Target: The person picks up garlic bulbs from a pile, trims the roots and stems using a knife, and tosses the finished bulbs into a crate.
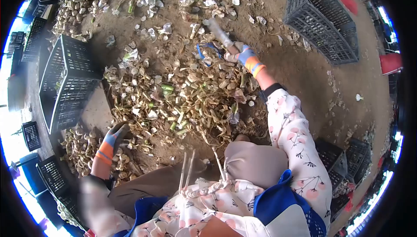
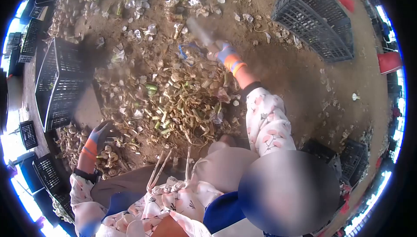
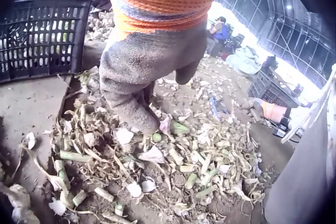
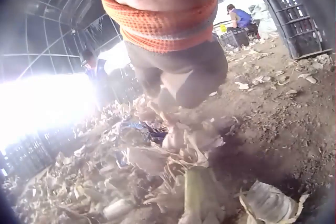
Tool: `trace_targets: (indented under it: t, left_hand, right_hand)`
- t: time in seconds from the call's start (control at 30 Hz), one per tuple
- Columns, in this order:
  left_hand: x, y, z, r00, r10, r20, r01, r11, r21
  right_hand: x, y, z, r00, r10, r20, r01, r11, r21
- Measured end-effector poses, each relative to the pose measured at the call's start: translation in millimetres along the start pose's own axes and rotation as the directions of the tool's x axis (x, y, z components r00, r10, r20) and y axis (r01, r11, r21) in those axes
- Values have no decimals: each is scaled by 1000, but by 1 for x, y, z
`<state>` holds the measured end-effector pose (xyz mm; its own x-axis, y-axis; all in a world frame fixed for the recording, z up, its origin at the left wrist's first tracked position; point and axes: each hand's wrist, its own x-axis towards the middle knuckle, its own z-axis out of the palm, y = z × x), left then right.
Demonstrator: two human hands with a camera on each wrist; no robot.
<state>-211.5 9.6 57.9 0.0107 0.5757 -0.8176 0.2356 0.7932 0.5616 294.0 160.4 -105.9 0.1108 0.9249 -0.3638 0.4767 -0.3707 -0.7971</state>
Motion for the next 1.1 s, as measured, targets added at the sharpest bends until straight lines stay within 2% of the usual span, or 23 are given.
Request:
trace_targets:
  t: [0.03, 0.07, 0.1, 0.13, 0.2, 0.23, 0.27, 0.33, 0.4, 0.47, 0.53, 0.57, 0.67, 0.7, 0.73, 0.77, 0.8, 0.87, 0.93, 0.97, 1.03, 1.07, 1.1]
  left_hand:
    - [11, -12, -2, 998, 66, -19, -65, 998, 13]
    - [1, 5, 17, 1000, -14, -6, 14, 1000, 10]
    - [7, 6, 26, 999, -36, 7, 35, 993, 113]
    - [16, 4, 34, 998, -66, 21, 60, 975, 214]
    - [29, 18, 65, 990, -30, 135, -11, 957, 291]
    - [37, 25, 84, 988, 32, 149, -72, 959, 273]
    - [46, 29, 105, 982, 96, 164, -136, 958, 254]
    - [81, 20, 147, 909, 377, 177, -406, 898, 170]
    - [67, 52, 199, 912, 354, 210, -354, 935, -38]
    - [103, 31, 243, 819, 571, 46, -569, 820, -62]
    - [112, 45, 277, 703, 712, -3, -616, 611, 497]
    - [113, 52, 287, 623, 782, 23, -636, 490, 596]
    - [131, 76, 321, 641, 766, 53, -571, 429, 700]
    - [144, 86, 332, 603, 795, 60, -516, 332, 790]
    - [158, 91, 340, 593, 803, 57, -440, 265, 858]
    - [176, 97, 343, 701, 707, 98, -423, 301, 854]
    - [197, 105, 345, 786, 598, 154, -412, 323, 852]
    - [222, 106, 345, 795, 586, 157, -352, 235, 906]
    - [199, 126, 331, 830, 532, 168, -349, 260, 900]
    - [189, 126, 320, 803, 568, 179, -513, 507, 693]
    - [187, 110, 293, 796, 575, 186, -587, 810, 8]
    - [188, 97, 282, 805, 554, 214, -455, 806, -378]
    - [171, 92, 274, 782, 575, 240, -404, 761, -508]
  right_hand:
    - [12, 14, 14, 995, -95, 23, 97, 993, -62]
    - [27, 29, 29, 980, -191, 54, 197, 973, -124]
    - [23, 7, 33, 983, -155, 101, 180, 927, -328]
    - [20, -11, 34, 980, -163, 111, 191, 928, -321]
    - [14, -31, 35, 981, -123, 151, 187, 811, -555]
    - [21, -16, 38, 979, -194, 58, 203, 945, -256]
    - [7, -33, 29, 985, -4, 174, -57, 937, 346]
    - [-22, -45, 8, 939, -193, 284, -105, 627, 772]
    - [-57, -60, 9, 951, -190, 245, -86, 596, 798]
    - [-97, -71, -3, 966, -169, 194, -66, 566, 822]
    - [-134, -73, -23, 984, -92, 154, -74, 573, 816]
    - [-143, -61, -25, 995, 16, 103, -93, 576, 812]
    - [-164, -10, -18, 970, 229, 82, -217, 662, 717]
    - [-173, -5, -21, 919, 132, 371, -393, 301, 869]
    - [-183, 1, -25, 822, -83, 564, -569, -78, 819]
    - [-196, 7, -26, 881, -57, 469, -432, 307, 848]
    - [-210, 14, -24, 933, -52, 356, -239, 650, 721]
    - [-219, 76, -9, 953, 30, 301, -250, 641, 726]
    - [-230, 22, -31, 956, 162, 244, -290, 646, 706]
    - [-230, 43, -29, 984, 156, 82, -174, 797, 578]
    - [-229, 31, -41, 986, 156, 62, -161, 774, 613]
    - [-228, 21, -46, 986, 156, 55, -154, 750, 644]
    - [-226, 10, -51, 980, 192, 52, -174, 708, 685]
